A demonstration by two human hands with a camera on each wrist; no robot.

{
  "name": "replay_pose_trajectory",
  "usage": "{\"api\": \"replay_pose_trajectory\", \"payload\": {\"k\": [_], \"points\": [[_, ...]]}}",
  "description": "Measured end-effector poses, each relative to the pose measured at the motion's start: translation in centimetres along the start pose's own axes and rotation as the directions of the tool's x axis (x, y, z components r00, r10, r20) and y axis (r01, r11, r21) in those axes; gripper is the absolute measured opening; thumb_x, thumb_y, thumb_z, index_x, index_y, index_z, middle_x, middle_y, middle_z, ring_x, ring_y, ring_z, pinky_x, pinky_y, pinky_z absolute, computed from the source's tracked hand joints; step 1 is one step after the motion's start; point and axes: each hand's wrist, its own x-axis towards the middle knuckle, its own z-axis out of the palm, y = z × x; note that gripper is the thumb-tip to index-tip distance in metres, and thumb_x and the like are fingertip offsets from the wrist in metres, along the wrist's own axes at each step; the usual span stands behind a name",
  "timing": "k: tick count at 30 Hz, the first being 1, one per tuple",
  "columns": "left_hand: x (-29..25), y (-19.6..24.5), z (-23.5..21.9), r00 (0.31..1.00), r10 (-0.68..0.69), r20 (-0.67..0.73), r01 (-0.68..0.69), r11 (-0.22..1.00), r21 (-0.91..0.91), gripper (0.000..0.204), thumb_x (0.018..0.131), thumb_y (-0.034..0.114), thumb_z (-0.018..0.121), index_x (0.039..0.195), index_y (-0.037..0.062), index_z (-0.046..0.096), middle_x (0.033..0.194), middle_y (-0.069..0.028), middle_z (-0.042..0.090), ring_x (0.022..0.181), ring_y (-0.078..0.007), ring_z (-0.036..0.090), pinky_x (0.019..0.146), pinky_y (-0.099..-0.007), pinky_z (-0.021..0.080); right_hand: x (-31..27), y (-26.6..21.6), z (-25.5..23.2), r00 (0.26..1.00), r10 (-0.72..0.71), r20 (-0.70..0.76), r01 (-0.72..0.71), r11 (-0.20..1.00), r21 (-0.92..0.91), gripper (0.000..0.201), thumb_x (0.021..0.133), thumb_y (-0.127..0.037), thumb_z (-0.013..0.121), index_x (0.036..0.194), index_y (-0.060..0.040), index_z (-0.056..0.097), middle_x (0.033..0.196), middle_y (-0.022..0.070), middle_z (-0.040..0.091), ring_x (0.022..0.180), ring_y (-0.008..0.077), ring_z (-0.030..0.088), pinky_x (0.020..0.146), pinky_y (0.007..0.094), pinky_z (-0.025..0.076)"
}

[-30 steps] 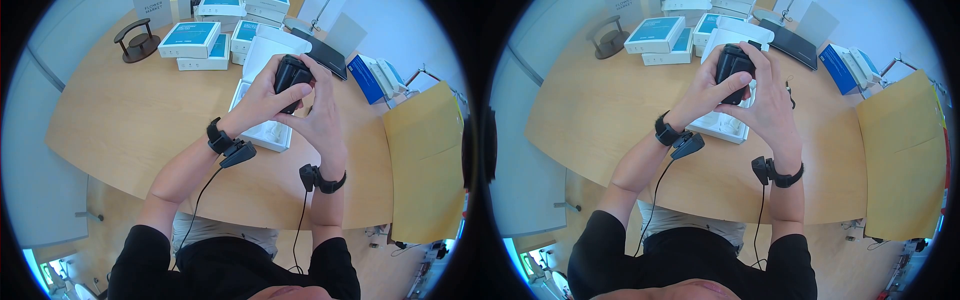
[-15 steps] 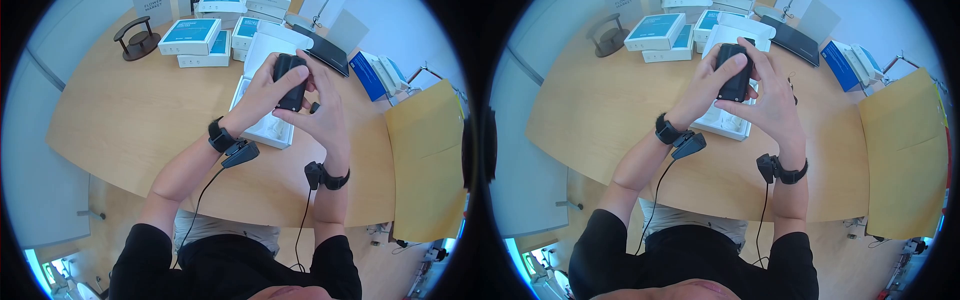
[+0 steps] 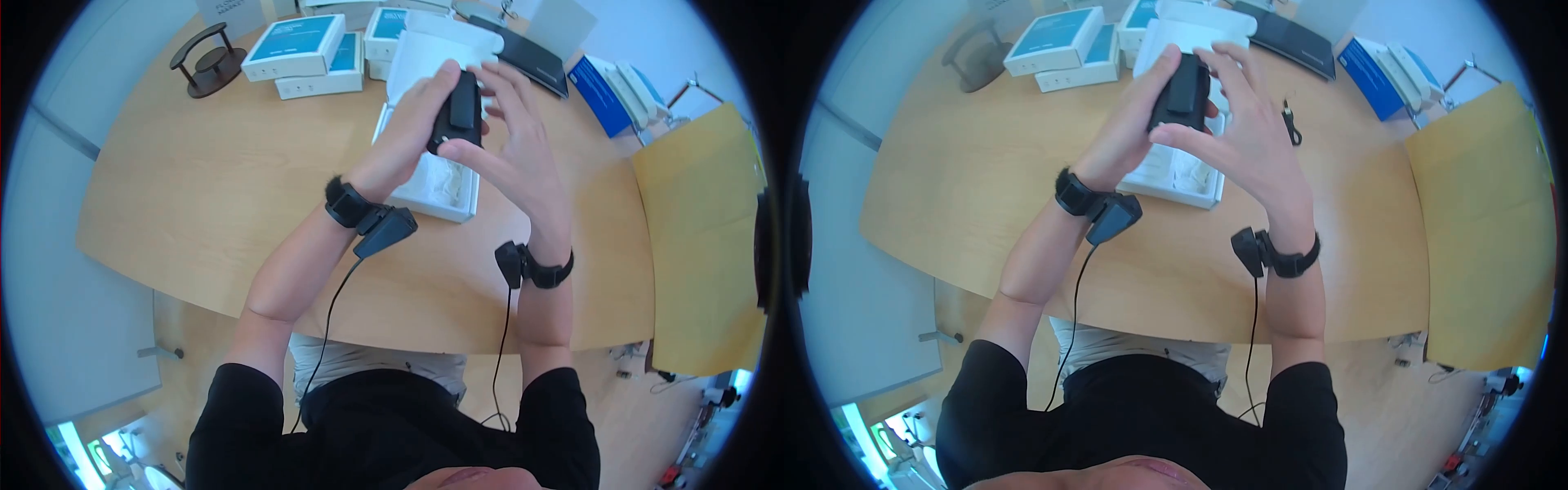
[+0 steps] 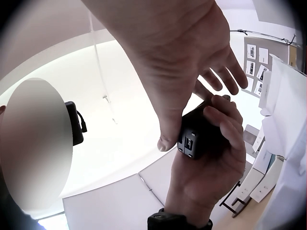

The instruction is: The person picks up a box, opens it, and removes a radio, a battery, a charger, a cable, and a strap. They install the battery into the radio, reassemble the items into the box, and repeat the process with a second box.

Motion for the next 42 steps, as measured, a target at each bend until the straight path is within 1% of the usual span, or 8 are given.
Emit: {"api": "replay_pose_trajectory", "payload": {"k": [3, 9, 14, 17, 22, 26, 32, 42], "points": [[-0.6, 0.7, 0.5, 0.998, -0.026, -0.057, 0.03, 0.997, 0.066, 0.067, 0.11, 0.065, 0.044, 0.127, 0.0027, 0.063, 0.095, -0.0118, 0.073, 0.086, -0.0176, 0.075, 0.073, -0.0312, 0.062, 0.1, -0.2, 0.4, 0.996, -0.091, -0.023, 0.091, 0.996, -0.008, 0.11, 0.067, -0.052, 0.098, 0.153, -0.0051, 0.049, 0.15, 0.0176, 0.054, 0.131, 0.0356, 0.061, 0.105, 0.0472, 0.054], [-0.6, 1.1, 1.3, 1.0, 0.024, 0.003, -0.024, 0.982, 0.188, 0.072, 0.112, 0.067, 0.03, 0.118, 0.0025, 0.062, 0.094, -0.0113, 0.071, 0.075, -0.019, 0.076, 0.064, -0.027, 0.062, -0.2, -2.1, -0.7, 0.997, 0.071, 0.035, -0.075, 0.987, 0.141, 0.106, 0.066, -0.044, 0.099, 0.155, -0.0118, 0.052, 0.146, 0.0132, 0.062, 0.132, 0.0317, 0.062, 0.111, 0.044, 0.049], [0.1, 0.7, -0.7, 0.996, 0.069, -0.055, -0.052, 0.962, 0.27, 0.086, 0.106, 0.079, 0.027, 0.124, 0.0024, 0.063, 0.096, -0.0084, 0.07, 0.084, -0.0192, 0.072, 0.069, -0.0301, 0.062, -0.3, -2.2, -1.0, 0.999, -0.039, 0.006, 0.035, 0.956, 0.292, 0.096, 0.071, -0.042, 0.097, 0.151, -0.0099, 0.056, 0.139, 0.0102, 0.066, 0.129, 0.0265, 0.064, 0.112, 0.0417, 0.049], [0.8, -0.5, -3.6, 0.986, 0.115, -0.122, -0.082, 0.966, 0.246, 0.068, 0.11, 0.064, 0.04, 0.125, 0.0022, 0.063, 0.102, -0.007, 0.07, 0.087, -0.0183, 0.072, 0.071, -0.0285, 0.061, -0.3, -2.7, -1.0, 0.995, -0.057, 0.082, 0.0, 0.818, 0.575, 0.091, 0.074, -0.041, 0.095, 0.15, -0.0074, 0.056, 0.138, 0.0095, 0.066, 0.129, 0.0249, 0.063, 0.115, 0.0446, 0.047], [1.2, -5.3, -8.7, 0.956, 0.255, -0.148, -0.138, 0.83, 0.54, 0.024, 0.11, 0.02, 0.061, 0.121, 0.0002, 0.068, 0.106, -0.0054, 0.073, 0.097, -0.0117, 0.067, 0.086, -0.0267, 0.055, -0.1, -2.0, -1.5, 0.999, 0.014, 0.047, -0.037, 0.839, 0.543, 0.096, 0.074, -0.054, 0.094, 0.146, -0.0023, 0.058, 0.131, 0.015, 0.069, 0.122, 0.029, 0.067, 0.108, 0.0406, 0.052], [-0.8, -7.7, -11.6, 0.932, 0.362, 0.032, -0.198, 0.432, 0.88, 0.034, 0.097, 0.012, 0.067, 0.13, 0.0049, 0.067, 0.15, -0.0199, 0.057, 0.145, -0.0338, 0.05, 0.122, -0.0434, 0.037, 0.3, 0.9, -1.7, 0.99, 0.127, 0.067, -0.143, 0.817, 0.559, 0.094, 0.074, -0.051, 0.095, 0.147, -0.0037, 0.057, 0.131, 0.0136, 0.068, 0.124, 0.0277, 0.066, 0.107, 0.0397, 0.052], [-2.1, -9.8, -12.9, 0.985, 0.173, 0.002, -0.127, 0.714, 0.688, 0.05, 0.093, 0.0, 0.061, 0.142, 0.0078, 0.064, 0.172, -0.0144, 0.033, 0.161, -0.0273, 0.029, 0.13, -0.04, 0.023, 0.2, 1.4, -1.0, 0.988, 0.155, -0.013, -0.141, 0.929, 0.342, 0.097, 0.076, -0.049, 0.094, 0.151, -0.0042, 0.053, 0.134, 0.0159, 0.066, 0.128, 0.0317, 0.063, 0.108, 0.0417, 0.051], [-2.3, -10.4, -11.7, 0.979, 0.146, -0.139, -0.079, 0.912, 0.402, 0.05, 0.093, -0.001, 0.058, 0.14, 0.0096, 0.067, 0.173, -0.0081, 0.035, 0.161, -0.0243, 0.03, 0.13, -0.0378, 0.024, -2.6, 4.6, 1.4, 0.903, 0.244, 0.353, -0.276, 0.96, 0.043, 0.101, 0.073, -0.045, 0.095, 0.153, -0.0017, 0.051, 0.136, 0.0208, 0.066, 0.129, 0.0318, 0.064, 0.109, 0.0421, 0.05]]}}
